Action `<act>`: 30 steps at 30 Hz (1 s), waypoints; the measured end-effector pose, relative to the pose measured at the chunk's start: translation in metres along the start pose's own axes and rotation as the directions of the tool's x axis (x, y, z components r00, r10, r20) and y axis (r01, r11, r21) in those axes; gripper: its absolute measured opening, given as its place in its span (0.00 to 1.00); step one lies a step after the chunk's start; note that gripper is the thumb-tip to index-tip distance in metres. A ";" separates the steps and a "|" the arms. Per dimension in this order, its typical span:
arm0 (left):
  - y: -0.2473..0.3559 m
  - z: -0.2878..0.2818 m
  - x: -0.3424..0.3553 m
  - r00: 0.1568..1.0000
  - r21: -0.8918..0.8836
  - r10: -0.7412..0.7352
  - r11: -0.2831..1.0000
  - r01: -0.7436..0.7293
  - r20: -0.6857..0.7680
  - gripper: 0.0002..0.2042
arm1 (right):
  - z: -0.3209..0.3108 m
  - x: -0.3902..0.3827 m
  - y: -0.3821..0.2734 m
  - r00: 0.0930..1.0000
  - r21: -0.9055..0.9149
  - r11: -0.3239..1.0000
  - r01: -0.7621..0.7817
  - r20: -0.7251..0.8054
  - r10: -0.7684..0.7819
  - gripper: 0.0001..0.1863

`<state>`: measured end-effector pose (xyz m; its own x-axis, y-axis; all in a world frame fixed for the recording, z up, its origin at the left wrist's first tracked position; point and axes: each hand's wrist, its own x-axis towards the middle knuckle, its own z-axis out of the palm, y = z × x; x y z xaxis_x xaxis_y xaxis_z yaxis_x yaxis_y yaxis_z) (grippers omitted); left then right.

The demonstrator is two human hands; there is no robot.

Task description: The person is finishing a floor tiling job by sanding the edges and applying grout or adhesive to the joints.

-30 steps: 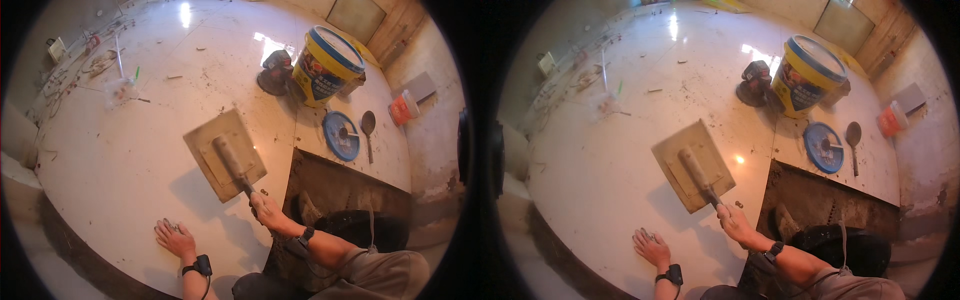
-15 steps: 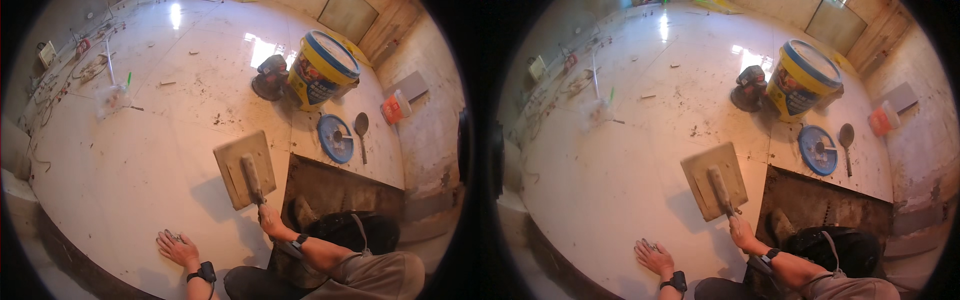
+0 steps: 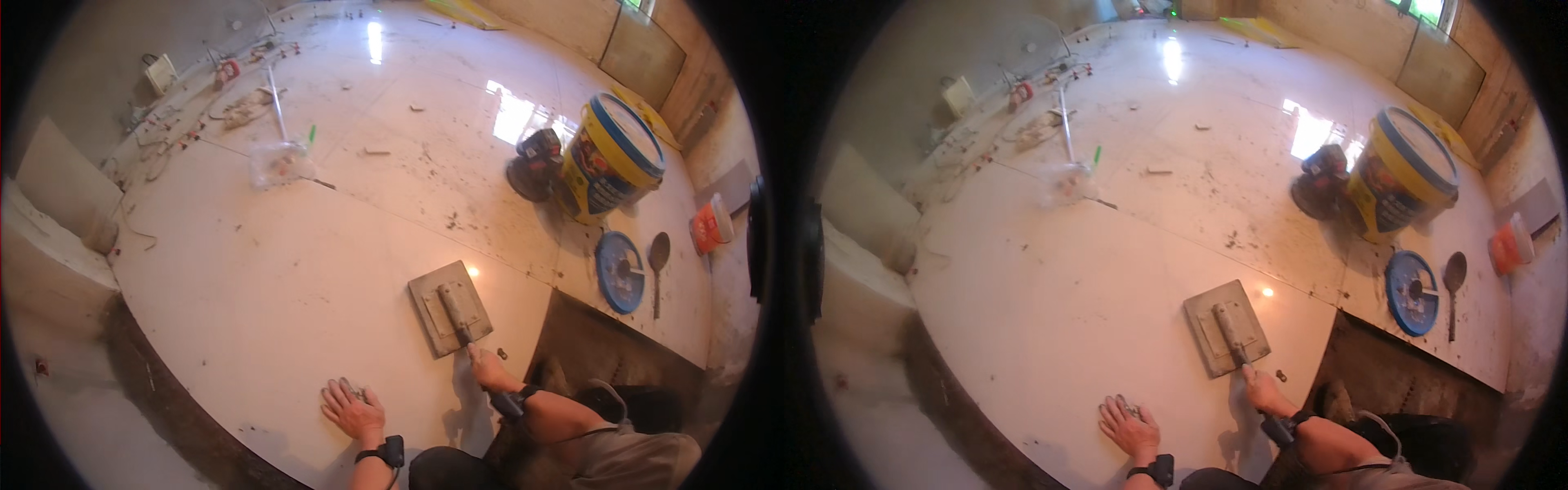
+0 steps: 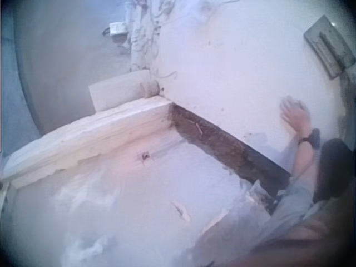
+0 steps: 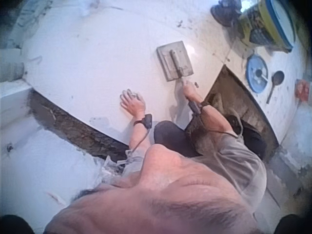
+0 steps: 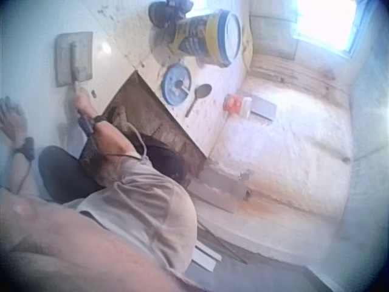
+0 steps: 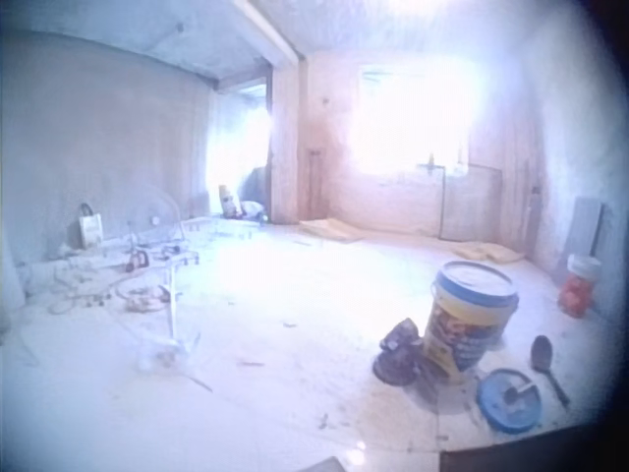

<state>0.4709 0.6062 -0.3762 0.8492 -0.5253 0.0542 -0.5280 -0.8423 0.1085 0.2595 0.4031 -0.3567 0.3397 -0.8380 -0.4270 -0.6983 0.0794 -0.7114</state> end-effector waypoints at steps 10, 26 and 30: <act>0.002 -0.001 0.005 1.000 -0.023 0.004 1.000 -0.004 0.012 0.29 | 0.019 0.045 -0.045 0.976 -0.062 0.976 0.209 0.072 -0.204 0.27; 0.012 -0.025 0.007 0.996 0.085 0.055 0.994 -0.062 0.076 0.30 | -0.202 0.241 -0.091 0.981 -0.125 0.992 0.032 0.191 -0.008 0.33; 0.026 -0.022 0.006 0.991 0.178 -0.008 0.984 -0.016 0.137 0.32 | -0.242 0.304 -0.065 0.979 -0.408 0.892 0.195 0.033 -0.199 0.27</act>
<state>0.4629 0.5835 -0.3514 0.8439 -0.5300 -0.0833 -0.5355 -0.8415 -0.0709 0.2559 0.0125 -0.3052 0.4922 -0.8190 -0.2948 -0.8136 -0.3124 -0.4903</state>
